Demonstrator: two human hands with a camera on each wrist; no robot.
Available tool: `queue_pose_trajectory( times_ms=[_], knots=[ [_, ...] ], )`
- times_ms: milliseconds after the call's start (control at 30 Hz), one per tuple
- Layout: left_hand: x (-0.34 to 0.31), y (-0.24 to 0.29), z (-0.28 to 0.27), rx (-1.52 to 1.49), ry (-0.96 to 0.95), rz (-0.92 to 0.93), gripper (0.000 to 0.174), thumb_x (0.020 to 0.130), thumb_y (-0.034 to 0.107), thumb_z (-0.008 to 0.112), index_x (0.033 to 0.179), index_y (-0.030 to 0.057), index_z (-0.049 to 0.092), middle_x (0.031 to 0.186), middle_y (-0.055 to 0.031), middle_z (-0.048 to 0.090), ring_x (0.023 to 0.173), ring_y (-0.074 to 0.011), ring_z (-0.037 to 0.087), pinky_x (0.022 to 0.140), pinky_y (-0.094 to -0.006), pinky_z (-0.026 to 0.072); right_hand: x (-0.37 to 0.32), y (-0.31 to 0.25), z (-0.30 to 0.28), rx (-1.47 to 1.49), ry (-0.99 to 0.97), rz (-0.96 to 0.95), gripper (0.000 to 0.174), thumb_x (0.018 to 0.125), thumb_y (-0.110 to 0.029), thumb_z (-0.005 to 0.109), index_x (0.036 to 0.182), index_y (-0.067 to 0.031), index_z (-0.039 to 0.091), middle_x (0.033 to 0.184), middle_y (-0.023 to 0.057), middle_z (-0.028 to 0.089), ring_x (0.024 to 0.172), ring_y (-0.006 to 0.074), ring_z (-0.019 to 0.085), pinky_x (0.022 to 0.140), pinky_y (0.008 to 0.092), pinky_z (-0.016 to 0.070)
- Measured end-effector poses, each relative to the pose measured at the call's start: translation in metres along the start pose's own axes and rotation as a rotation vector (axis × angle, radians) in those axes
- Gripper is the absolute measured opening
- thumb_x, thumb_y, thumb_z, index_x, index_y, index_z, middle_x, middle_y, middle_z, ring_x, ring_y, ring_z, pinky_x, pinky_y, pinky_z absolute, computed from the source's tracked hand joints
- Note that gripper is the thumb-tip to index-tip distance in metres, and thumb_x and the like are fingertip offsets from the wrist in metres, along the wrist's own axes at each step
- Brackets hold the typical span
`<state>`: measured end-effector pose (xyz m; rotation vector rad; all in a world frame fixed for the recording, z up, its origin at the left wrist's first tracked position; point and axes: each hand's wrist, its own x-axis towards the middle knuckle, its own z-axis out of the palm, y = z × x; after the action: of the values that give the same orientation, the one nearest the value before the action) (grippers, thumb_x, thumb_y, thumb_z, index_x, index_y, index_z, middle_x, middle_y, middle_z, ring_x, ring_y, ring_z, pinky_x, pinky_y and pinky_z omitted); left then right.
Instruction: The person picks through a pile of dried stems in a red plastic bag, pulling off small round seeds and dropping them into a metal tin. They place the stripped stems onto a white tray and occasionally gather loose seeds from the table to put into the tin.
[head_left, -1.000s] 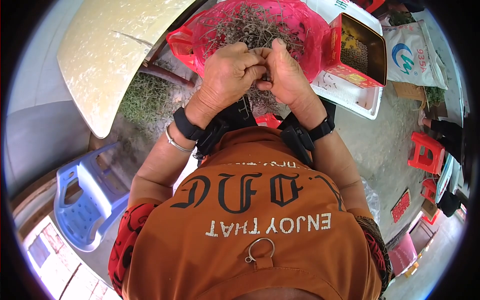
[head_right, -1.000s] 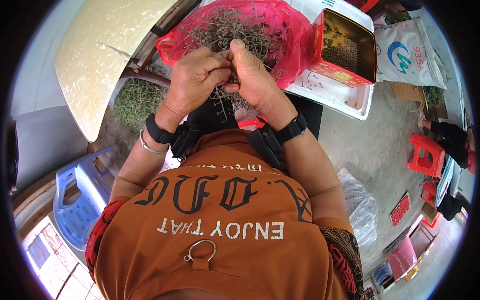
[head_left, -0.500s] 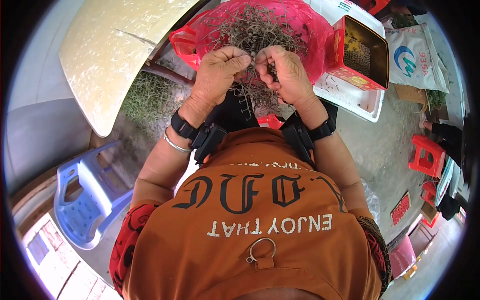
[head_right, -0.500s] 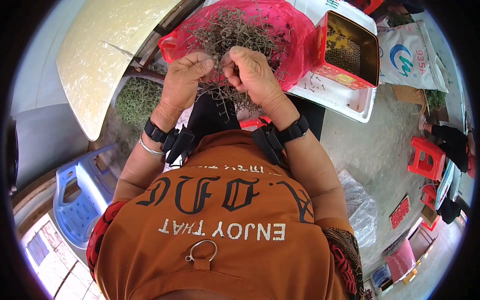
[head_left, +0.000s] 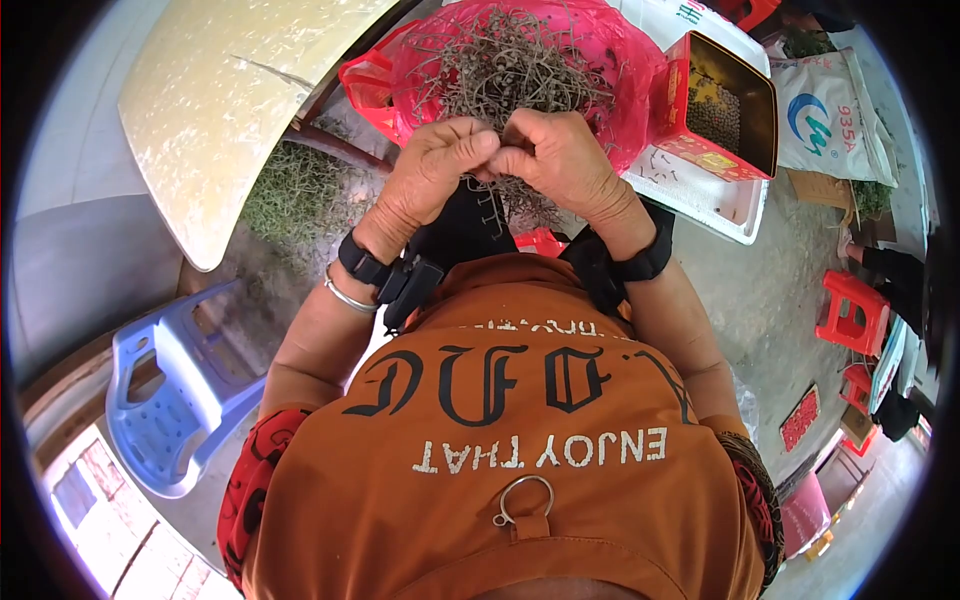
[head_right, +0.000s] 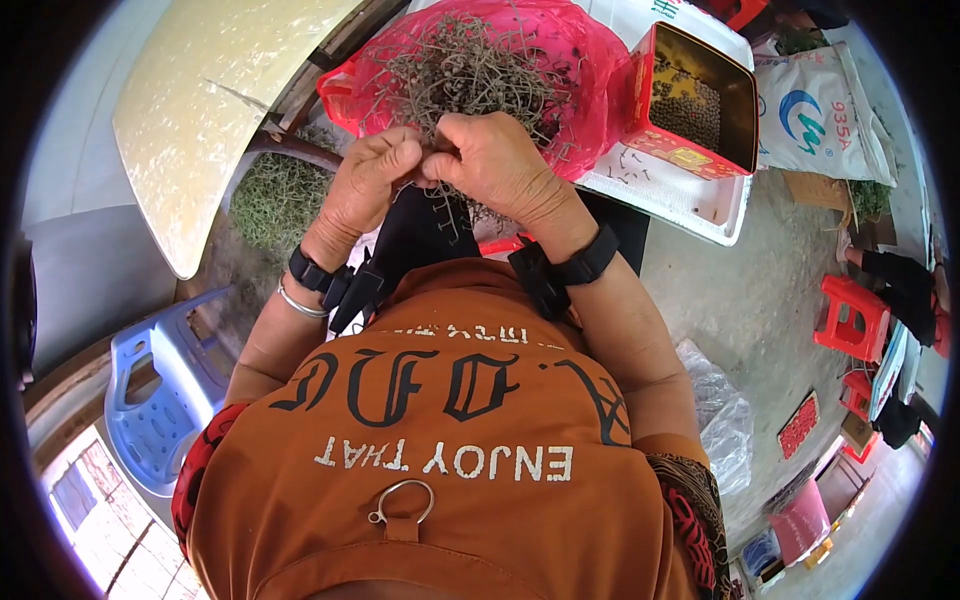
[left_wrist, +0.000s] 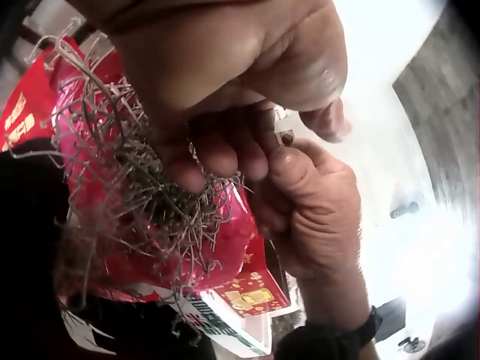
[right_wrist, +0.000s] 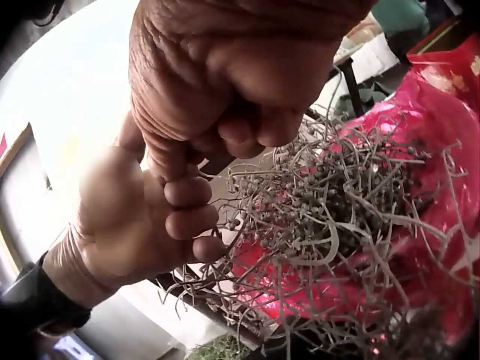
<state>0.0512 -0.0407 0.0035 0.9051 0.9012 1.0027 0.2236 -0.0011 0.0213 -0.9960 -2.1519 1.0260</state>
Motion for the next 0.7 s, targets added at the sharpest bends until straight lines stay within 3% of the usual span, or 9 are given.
queue_pose_trajectory(
  times_ms=[33,167,200,300,400,467,533,567,700],
  knots=[
    [0.0,0.001,-0.001,-0.001,0.003,0.0,0.017,0.086,0.015,0.056,0.09,-0.0017,0.058,0.075,-0.0031,0.056,0.066,-0.0107,0.053,0.06,-0.023,0.0437,0.001,-0.001,0.0,-0.059,-0.035,-0.02,0.024,0.069,-0.022,0.069,0.076,-0.0017,0.058,0.067,0.0126,0.061,0.062,0.0275,0.062,0.057,0.0317,0.0479],
    [0.001,0.007,-0.001,0.399,-0.042,0.029,0.023,0.086,0.021,0.057,0.082,-0.0009,0.057,0.069,-0.0027,0.053,0.061,-0.0108,0.051,0.055,-0.0238,0.0424,0.002,-0.003,0.0,-0.088,-0.153,-0.093,0.018,0.074,-0.016,0.063,0.075,-0.0002,0.057,0.065,0.0119,0.061,0.062,0.0241,0.063,0.056,0.0314,0.0476],
    [-0.001,0.008,-0.001,0.321,-0.069,-0.004,0.024,0.086,0.022,0.056,0.079,0.0001,0.055,0.067,-0.0023,0.051,0.059,-0.0105,0.049,0.053,-0.0244,0.0415,0.002,-0.003,0.0,-0.088,-0.154,-0.094,0.018,0.074,-0.016,0.063,0.075,-0.0002,0.057,0.065,0.0119,0.061,0.062,0.0241,0.063,0.056,0.0314,0.0476],
    [-0.007,0.007,-0.001,0.163,-0.123,-0.077,0.028,0.086,0.025,0.056,0.071,0.0019,0.052,0.063,-0.0014,0.047,0.054,-0.0099,0.045,0.049,-0.0256,0.0398,-0.001,-0.002,-0.003,0.402,-0.267,-0.076,0.01,0.075,-0.009,0.057,0.076,0.0006,0.054,0.057,0.0069,0.054,0.052,0.012,0.052,0.049,0.0273,0.0424],
    [-0.007,-0.001,0.0,-0.243,-0.215,-0.043,0.027,0.087,0.022,0.055,0.069,0.0022,0.051,0.057,-0.0022,0.044,0.049,-0.0119,0.044,0.049,-0.0265,0.0421,-0.002,-0.005,-0.007,0.547,-0.283,0.04,0.008,0.075,-0.008,0.055,0.075,0.0,0.055,0.055,0.0039,0.051,0.051,0.0103,0.048,0.047,0.0248,0.0388],
    [-0.004,-0.001,-0.002,-0.342,-0.251,-0.033,0.027,0.087,0.021,0.055,0.068,0.0026,0.05,0.056,-0.0024,0.043,0.049,-0.0123,0.043,0.049,-0.0268,0.042,-0.002,-0.003,-0.008,0.616,-0.288,0.095,0.007,0.075,-0.007,0.054,0.074,-0.0003,0.055,0.055,0.0023,0.05,0.05,0.0094,0.046,0.046,0.0236,0.0371],
    [-0.001,-0.002,-0.002,-0.546,-0.323,-0.023,0.027,0.087,0.02,0.055,0.067,0.0033,0.049,0.055,-0.0028,0.04,0.048,-0.0131,0.041,0.048,-0.0274,0.0419,-0.006,0.012,-0.004,0.925,-0.217,0.124,0.006,0.074,-0.006,0.053,0.073,-0.001,0.055,0.055,0.0005,0.049,0.05,0.0078,0.044,0.045,0.022,0.0348],
    [0.0,-0.001,-0.001,-0.545,-0.324,-0.023,0.027,0.087,0.02,0.055,0.067,0.0033,0.049,0.055,-0.0028,0.04,0.048,-0.0131,0.041,0.048,-0.0274,0.0419,-0.006,0.015,-0.003,1.08,-0.181,0.136,0.006,0.074,-0.006,0.052,0.073,-0.0014,0.055,0.055,-0.0005,0.048,0.05,0.007,0.043,0.045,0.0212,0.0336],
    [0.0,-0.001,0.004,-0.378,-0.204,0.04,0.028,0.087,0.023,0.055,0.068,0.0035,0.05,0.058,-0.0035,0.044,0.05,-0.0141,0.044,0.049,-0.0274,0.0424,-0.004,-0.002,-0.01,1.108,-0.043,0.308,0.004,0.074,-0.005,0.052,0.071,-0.0018,0.054,0.057,0.0011,0.049,0.051,0.0075,0.044,0.045,0.0207,0.0353]
  ],
)
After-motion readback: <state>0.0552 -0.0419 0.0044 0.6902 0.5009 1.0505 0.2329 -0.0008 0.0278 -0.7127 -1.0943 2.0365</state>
